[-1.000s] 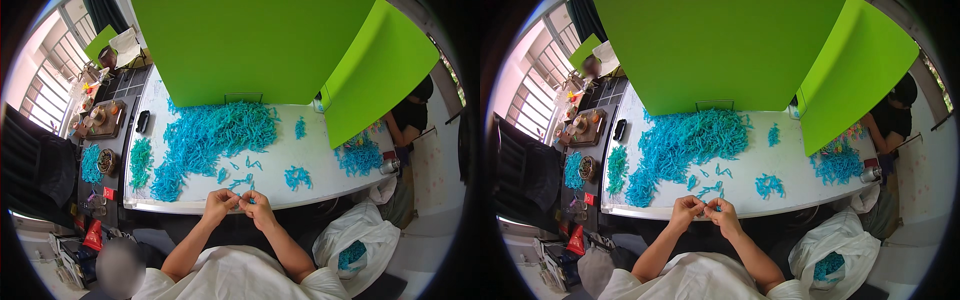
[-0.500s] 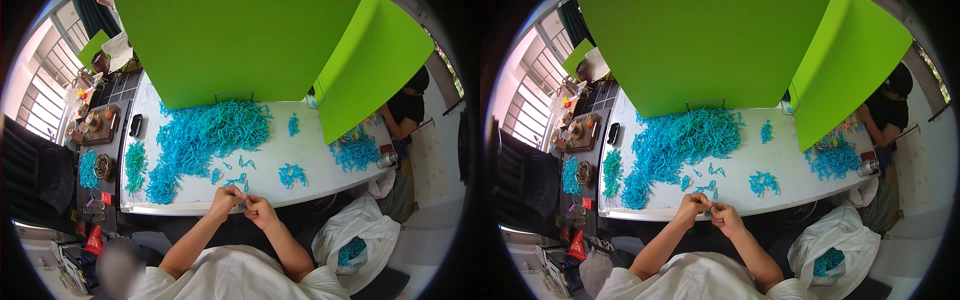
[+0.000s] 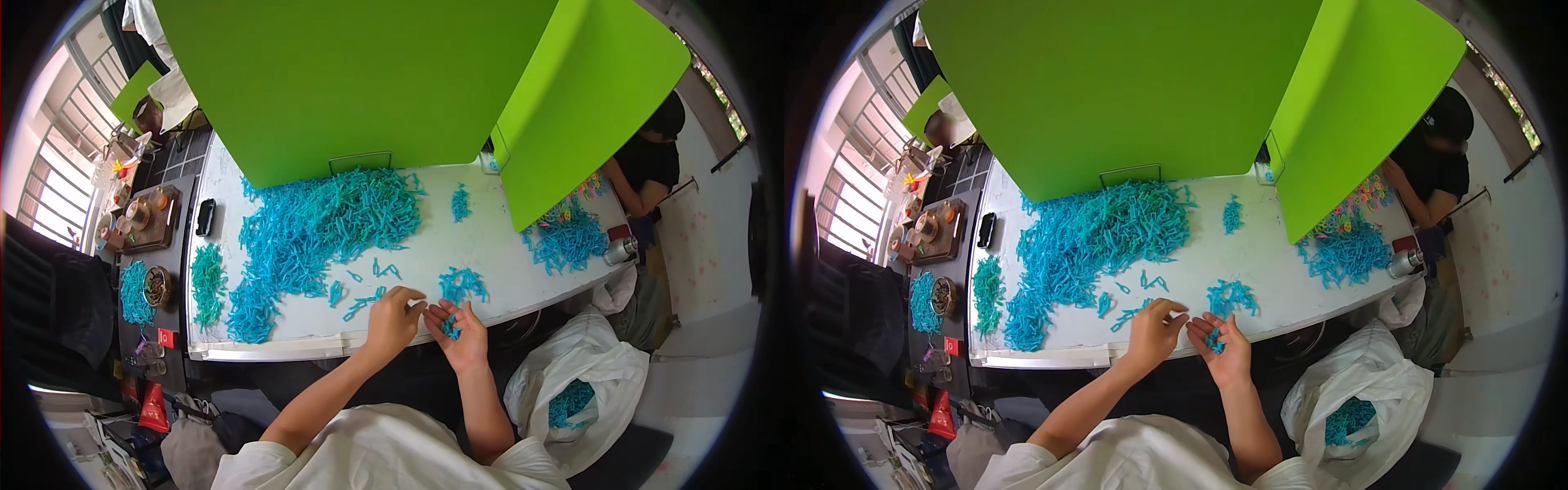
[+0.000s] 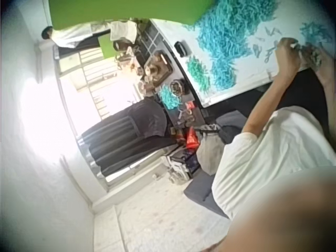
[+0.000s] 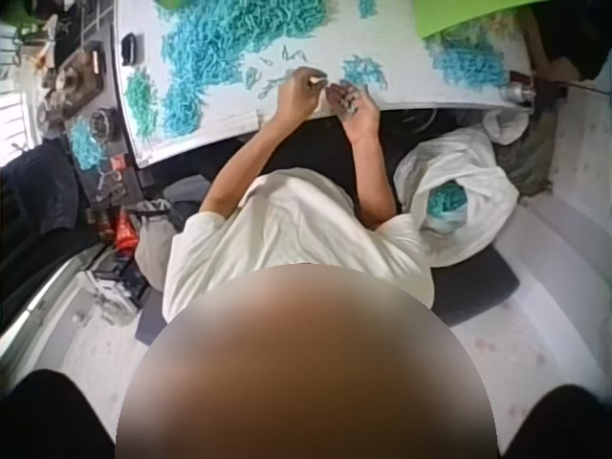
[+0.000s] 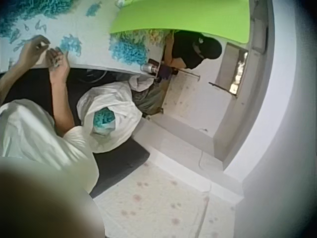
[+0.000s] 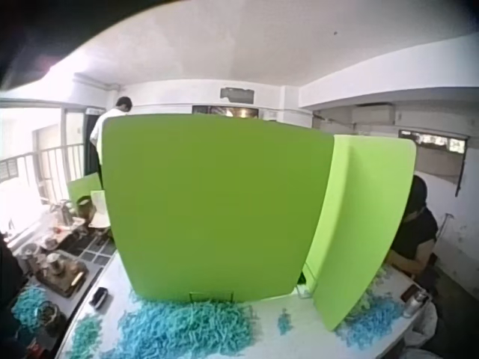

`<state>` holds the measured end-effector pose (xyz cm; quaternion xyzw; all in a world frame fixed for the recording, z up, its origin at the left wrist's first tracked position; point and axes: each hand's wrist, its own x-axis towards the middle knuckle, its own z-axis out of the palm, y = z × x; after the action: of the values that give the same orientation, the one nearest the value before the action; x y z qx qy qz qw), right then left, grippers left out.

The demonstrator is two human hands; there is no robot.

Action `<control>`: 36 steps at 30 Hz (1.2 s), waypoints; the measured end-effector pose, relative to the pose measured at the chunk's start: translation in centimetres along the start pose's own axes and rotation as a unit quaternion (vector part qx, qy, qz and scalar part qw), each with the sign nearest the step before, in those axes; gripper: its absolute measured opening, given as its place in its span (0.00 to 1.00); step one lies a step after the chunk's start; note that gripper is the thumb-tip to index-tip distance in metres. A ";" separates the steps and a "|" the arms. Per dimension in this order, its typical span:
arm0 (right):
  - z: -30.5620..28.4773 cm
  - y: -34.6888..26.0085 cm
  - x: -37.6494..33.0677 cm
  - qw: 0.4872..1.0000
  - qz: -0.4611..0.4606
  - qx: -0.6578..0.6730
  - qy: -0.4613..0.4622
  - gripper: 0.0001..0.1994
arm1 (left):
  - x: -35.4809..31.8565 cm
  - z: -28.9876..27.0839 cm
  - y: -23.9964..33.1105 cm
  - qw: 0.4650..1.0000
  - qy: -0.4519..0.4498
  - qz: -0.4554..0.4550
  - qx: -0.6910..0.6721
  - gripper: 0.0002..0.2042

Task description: Searching through shredded blue packing material on a workbench to pick out and group small plastic parts.

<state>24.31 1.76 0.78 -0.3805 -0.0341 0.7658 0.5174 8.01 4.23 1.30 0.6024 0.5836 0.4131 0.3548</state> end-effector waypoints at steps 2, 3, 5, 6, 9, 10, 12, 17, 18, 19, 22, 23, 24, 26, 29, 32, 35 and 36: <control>0.2 1.0 0.4 1.000 0.018 0.013 -0.011 0.25 | -1.4 -1.7 1.2 0.991 0.013 0.108 0.081 0.09; 0.4 1.5 0.7 0.999 0.036 0.024 -0.023 0.25 | -1.9 -2.2 1.4 0.991 0.016 0.104 0.085 0.09; 2.2 2.6 0.8 0.998 0.055 0.006 -0.032 0.27 | -2.9 -3.3 1.5 0.986 -0.015 0.104 0.126 0.09; 2.6 3.2 1.0 0.997 0.070 -0.014 -0.041 0.27 | -3.3 -3.7 1.2 0.986 -0.010 0.101 0.128 0.09; 3.6 4.8 1.6 0.993 0.094 -0.039 -0.052 0.25 | -3.7 -4.9 0.1 0.987 0.008 0.065 0.149 0.10; 3.9 5.3 1.8 0.991 0.107 -0.033 -0.066 0.24 | -3.7 -5.3 -0.1 0.990 0.014 0.044 0.132 0.09; 3.9 6.2 2.2 0.987 0.136 -0.007 -0.088 0.21 | -3.9 -6.1 -0.7 0.993 0.021 0.023 0.114 0.08; 4.3 7.8 1.8 0.988 0.140 -0.023 -0.062 0.14 | -4.4 -7.2 -4.3 0.992 0.055 -0.103 -0.054 0.05; 4.9 7.8 1.5 0.990 0.123 -0.057 -0.051 0.13 | -4.6 -7.2 -5.0 0.985 0.047 -0.140 -0.092 0.09; 5.1 8.0 1.3 0.990 0.105 -0.089 -0.038 0.12 | -4.6 -7.1 -5.3 0.985 0.046 -0.140 -0.093 0.09; 4.7 9.3 1.2 0.982 0.025 -0.186 -0.028 0.12 | -4.8 -6.8 -5.6 0.949 0.048 -0.226 -0.214 0.11; 4.7 9.6 1.4 0.982 0.025 -0.186 -0.027 0.12 | -4.9 -6.7 -5.7 0.957 0.047 -0.216 -0.187 0.12; 4.6 9.9 1.6 0.978 0.011 -0.206 -0.031 0.12 | -5.0 -6.6 -5.8 0.964 0.047 -0.206 -0.160 0.12; 4.6 10.0 1.9 0.974 -0.004 -0.224 -0.036 0.13 | -5.2 -6.6 -6.2 0.963 0.039 -0.210 -0.166 0.12; 4.1 9.3 2.2 0.974 0.002 -0.224 -0.027 0.11 | -4.6 -7.4 -5.7 0.967 0.023 -0.214 -0.133 0.10; 3.4 8.4 2.6 0.982 0.032 -0.184 -0.001 0.08 | -2.6 -7.7 -6.3 0.990 0.083 -0.093 0.058 0.05; 3.2 7.5 2.4 0.987 0.007 -0.162 -0.001 0.08 | -1.2 -7.3 -5.4 0.964 0.127 0.014 0.234 0.05; 3.3 7.1 2.3 0.988 0.012 -0.154 -0.005 0.08 | -1.0 -7.0 -5.7 0.962 0.098 0.032 0.252 0.06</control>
<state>16.45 1.49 -1.33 -0.4525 -0.1496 0.7594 0.4429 -0.70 3.27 -1.12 0.6472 0.6810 0.3212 0.1192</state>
